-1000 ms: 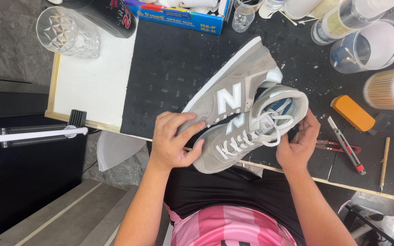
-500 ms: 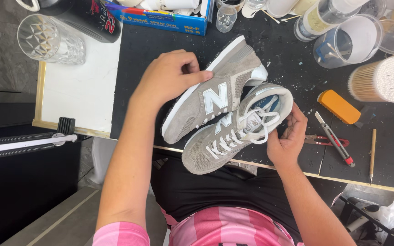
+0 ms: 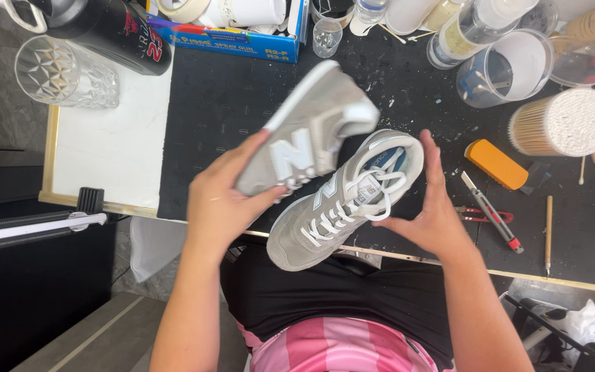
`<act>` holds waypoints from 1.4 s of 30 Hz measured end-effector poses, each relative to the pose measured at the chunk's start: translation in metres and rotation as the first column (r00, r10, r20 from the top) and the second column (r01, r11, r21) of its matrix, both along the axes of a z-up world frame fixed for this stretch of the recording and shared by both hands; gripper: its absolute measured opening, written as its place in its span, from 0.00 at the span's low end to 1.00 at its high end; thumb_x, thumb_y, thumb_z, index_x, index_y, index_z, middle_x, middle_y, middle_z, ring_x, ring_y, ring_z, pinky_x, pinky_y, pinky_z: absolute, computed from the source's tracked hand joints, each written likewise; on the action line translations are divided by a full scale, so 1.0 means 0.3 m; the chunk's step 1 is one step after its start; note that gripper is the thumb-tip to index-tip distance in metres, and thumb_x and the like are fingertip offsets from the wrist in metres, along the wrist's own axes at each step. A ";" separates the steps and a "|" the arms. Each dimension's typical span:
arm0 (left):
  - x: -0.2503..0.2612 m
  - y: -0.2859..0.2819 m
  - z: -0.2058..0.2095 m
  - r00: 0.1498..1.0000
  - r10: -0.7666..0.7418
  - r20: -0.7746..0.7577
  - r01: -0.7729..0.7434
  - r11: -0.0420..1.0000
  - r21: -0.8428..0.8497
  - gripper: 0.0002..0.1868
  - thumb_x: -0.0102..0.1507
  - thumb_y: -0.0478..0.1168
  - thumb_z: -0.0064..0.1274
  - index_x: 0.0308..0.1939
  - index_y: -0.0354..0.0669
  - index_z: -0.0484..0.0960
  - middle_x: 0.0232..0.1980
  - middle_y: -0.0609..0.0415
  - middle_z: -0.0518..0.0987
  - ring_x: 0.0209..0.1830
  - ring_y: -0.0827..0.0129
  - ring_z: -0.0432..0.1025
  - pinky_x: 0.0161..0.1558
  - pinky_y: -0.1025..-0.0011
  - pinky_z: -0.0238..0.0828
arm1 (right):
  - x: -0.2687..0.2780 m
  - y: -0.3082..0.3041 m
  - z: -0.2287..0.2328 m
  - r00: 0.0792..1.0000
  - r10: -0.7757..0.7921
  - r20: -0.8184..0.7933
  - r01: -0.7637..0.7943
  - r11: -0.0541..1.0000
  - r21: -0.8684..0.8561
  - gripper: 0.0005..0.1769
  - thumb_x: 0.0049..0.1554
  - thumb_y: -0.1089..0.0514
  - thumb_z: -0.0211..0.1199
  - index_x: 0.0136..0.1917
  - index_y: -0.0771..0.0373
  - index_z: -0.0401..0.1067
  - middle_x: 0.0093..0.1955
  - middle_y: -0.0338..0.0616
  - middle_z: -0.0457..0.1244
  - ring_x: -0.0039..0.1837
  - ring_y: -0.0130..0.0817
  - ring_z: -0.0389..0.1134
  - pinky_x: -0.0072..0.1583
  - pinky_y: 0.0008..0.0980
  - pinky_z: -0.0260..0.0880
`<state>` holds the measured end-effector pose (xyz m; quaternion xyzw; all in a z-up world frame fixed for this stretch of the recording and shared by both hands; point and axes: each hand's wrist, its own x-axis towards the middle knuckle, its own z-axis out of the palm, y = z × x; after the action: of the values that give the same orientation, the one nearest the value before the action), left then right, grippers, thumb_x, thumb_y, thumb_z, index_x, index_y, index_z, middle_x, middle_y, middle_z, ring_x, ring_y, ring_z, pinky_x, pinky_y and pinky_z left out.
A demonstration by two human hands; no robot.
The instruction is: The person uses a small metal tool to scrape and clean the surface of a grey New Balance sneaker. They work on the heel and side panels, removing debris and smoothing the material. The person rotates the shoe to access different areas and occasionally wipes the surface with their fingers.
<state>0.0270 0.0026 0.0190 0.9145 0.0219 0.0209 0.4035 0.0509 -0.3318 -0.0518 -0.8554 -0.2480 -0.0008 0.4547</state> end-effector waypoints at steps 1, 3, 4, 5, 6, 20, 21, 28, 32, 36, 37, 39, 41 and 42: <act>-0.029 0.027 -0.038 0.997 0.041 0.058 -0.036 0.995 -0.091 0.45 0.52 0.45 0.74 0.73 0.54 0.74 0.67 0.45 0.82 0.66 0.57 0.80 0.64 0.65 0.76 | 0.008 -0.007 0.000 0.999 -0.001 -0.044 0.001 1.000 -0.001 0.87 0.32 0.56 0.86 0.85 0.54 0.24 0.88 0.60 0.36 0.88 0.54 0.41 0.83 0.50 0.45; -0.078 0.099 -0.113 0.988 0.153 -0.023 -0.145 0.863 -0.484 0.44 0.56 0.43 0.73 0.76 0.42 0.72 0.68 0.41 0.80 0.66 0.57 0.76 0.66 0.64 0.73 | 0.042 -0.006 -0.008 0.992 -0.005 -0.129 0.005 1.000 0.002 0.86 0.34 0.56 0.86 0.86 0.56 0.24 0.89 0.58 0.38 0.88 0.53 0.45 0.83 0.49 0.50; -0.100 0.136 -0.142 0.978 0.193 -0.076 -0.196 0.737 -0.647 0.44 0.59 0.41 0.72 0.77 0.35 0.71 0.69 0.39 0.79 0.65 0.57 0.74 0.67 0.63 0.71 | 0.043 0.004 -0.007 0.994 -0.026 -0.109 0.023 0.999 -0.029 0.85 0.34 0.55 0.86 0.86 0.56 0.26 0.88 0.57 0.41 0.87 0.53 0.47 0.83 0.49 0.50; -0.122 0.177 -0.162 0.966 0.221 -0.134 -0.243 0.602 -0.761 0.45 0.58 0.43 0.71 0.77 0.35 0.69 0.67 0.40 0.78 0.63 0.57 0.74 0.65 0.62 0.71 | 0.049 0.031 -0.009 0.995 -0.045 -0.084 0.041 0.998 -0.057 0.85 0.33 0.55 0.87 0.85 0.56 0.28 0.87 0.56 0.43 0.86 0.53 0.49 0.82 0.49 0.51; -0.146 0.215 -0.174 0.952 0.237 -0.196 -0.286 0.447 -0.848 0.46 0.58 0.44 0.70 0.77 0.35 0.68 0.66 0.42 0.78 0.62 0.57 0.75 0.64 0.61 0.71 | 0.051 0.064 -0.008 0.996 -0.064 -0.059 0.059 0.995 -0.084 0.84 0.33 0.55 0.87 0.85 0.56 0.30 0.85 0.55 0.45 0.84 0.53 0.50 0.82 0.48 0.52; -0.416 0.165 -0.285 0.916 -0.123 -0.383 -0.402 -0.315 -0.860 0.42 0.61 0.54 0.61 0.73 0.35 0.67 0.66 0.39 0.75 0.63 0.51 0.73 0.65 0.53 0.68 | 0.021 0.472 -0.032 0.950 -0.295 -0.101 0.299 0.954 0.025 0.56 0.52 0.53 0.76 0.81 0.71 0.47 0.79 0.63 0.47 0.80 0.57 0.49 0.80 0.52 0.49; -0.409 0.140 -0.274 0.913 -0.223 -0.340 -0.399 -0.323 -0.858 0.43 0.59 0.51 0.62 0.73 0.35 0.67 0.66 0.40 0.76 0.64 0.53 0.73 0.66 0.55 0.68 | 0.040 0.428 -0.028 0.930 -0.316 -0.186 0.338 0.936 0.096 0.49 0.57 0.53 0.72 0.82 0.69 0.50 0.80 0.60 0.49 0.82 0.54 0.51 0.82 0.49 0.52; -0.250 -0.067 -0.182 0.696 -0.565 -0.442 -0.589 -0.099 -0.802 0.41 0.56 0.43 0.66 0.70 0.28 0.71 0.64 0.41 0.80 0.63 0.60 0.75 0.67 0.66 0.66 | -0.043 0.007 -0.001 0.674 0.615 -0.409 0.225 0.357 0.907 0.62 0.55 0.19 0.52 0.83 0.66 0.46 0.81 0.51 0.53 0.81 0.41 0.56 0.77 0.45 0.58; -0.145 -0.134 -0.109 0.862 -0.390 -0.323 -0.042 0.580 -0.814 0.42 0.49 0.39 0.72 0.68 0.38 0.76 0.60 0.48 0.81 0.59 0.67 0.74 0.63 0.69 0.68 | -0.075 -0.082 0.002 0.704 0.303 -0.642 0.400 0.578 0.711 0.56 0.61 0.27 0.56 0.85 0.67 0.44 0.77 0.52 0.54 0.77 0.42 0.57 0.75 0.47 0.58; -0.084 -0.120 -0.075 0.935 -0.330 -0.129 0.209 0.808 -0.550 0.43 0.44 0.41 0.76 0.64 0.42 0.80 0.58 0.51 0.81 0.58 0.66 0.75 0.61 0.71 0.69 | -0.086 -0.086 -0.017 0.747 0.240 -0.619 0.401 0.581 0.709 0.51 0.64 0.33 0.55 0.84 0.68 0.44 0.80 0.52 0.53 0.79 0.42 0.55 0.78 0.44 0.54; -0.081 -0.116 -0.070 0.940 -0.320 -0.120 0.211 0.819 -0.533 0.43 0.44 0.42 0.76 0.63 0.42 0.81 0.58 0.52 0.81 0.58 0.66 0.75 0.61 0.71 0.69 | -0.092 -0.085 -0.022 0.777 0.264 -0.572 0.355 0.567 0.743 0.50 0.65 0.34 0.55 0.84 0.68 0.45 0.82 0.52 0.52 0.82 0.41 0.54 0.80 0.42 0.52; -0.092 -0.097 -0.053 0.956 -0.287 -0.058 0.233 0.865 -0.444 0.42 0.43 0.42 0.77 0.61 0.42 0.81 0.58 0.52 0.80 0.58 0.65 0.75 0.60 0.70 0.70 | -0.095 -0.089 -0.026 0.792 0.261 -0.552 0.313 0.602 0.734 0.47 0.66 0.37 0.55 0.84 0.69 0.47 0.82 0.53 0.52 0.82 0.42 0.52 0.80 0.42 0.50; -0.090 -0.078 -0.036 0.969 -0.247 0.021 0.241 0.916 -0.322 0.39 0.44 0.43 0.76 0.60 0.43 0.82 0.59 0.53 0.81 0.58 0.65 0.76 0.58 0.69 0.73 | -0.085 -0.086 -0.029 0.806 0.260 -0.531 0.271 0.636 0.723 0.43 0.67 0.41 0.55 0.83 0.69 0.48 0.83 0.54 0.50 0.84 0.42 0.51 0.80 0.42 0.49; -0.086 -0.069 -0.027 0.972 -0.225 0.070 0.235 0.941 -0.245 0.37 0.45 0.43 0.75 0.59 0.45 0.83 0.59 0.54 0.81 0.58 0.65 0.77 0.58 0.69 0.75 | -0.076 -0.080 -0.031 0.813 0.261 -0.521 0.249 0.653 0.715 0.40 0.68 0.44 0.55 0.83 0.69 0.49 0.84 0.54 0.49 0.85 0.42 0.50 0.81 0.42 0.48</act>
<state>0.0011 -0.0180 0.0109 0.8516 -0.0910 -0.0103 0.5161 0.0281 -0.3556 -0.0612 -0.5423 -0.0760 0.1592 0.8214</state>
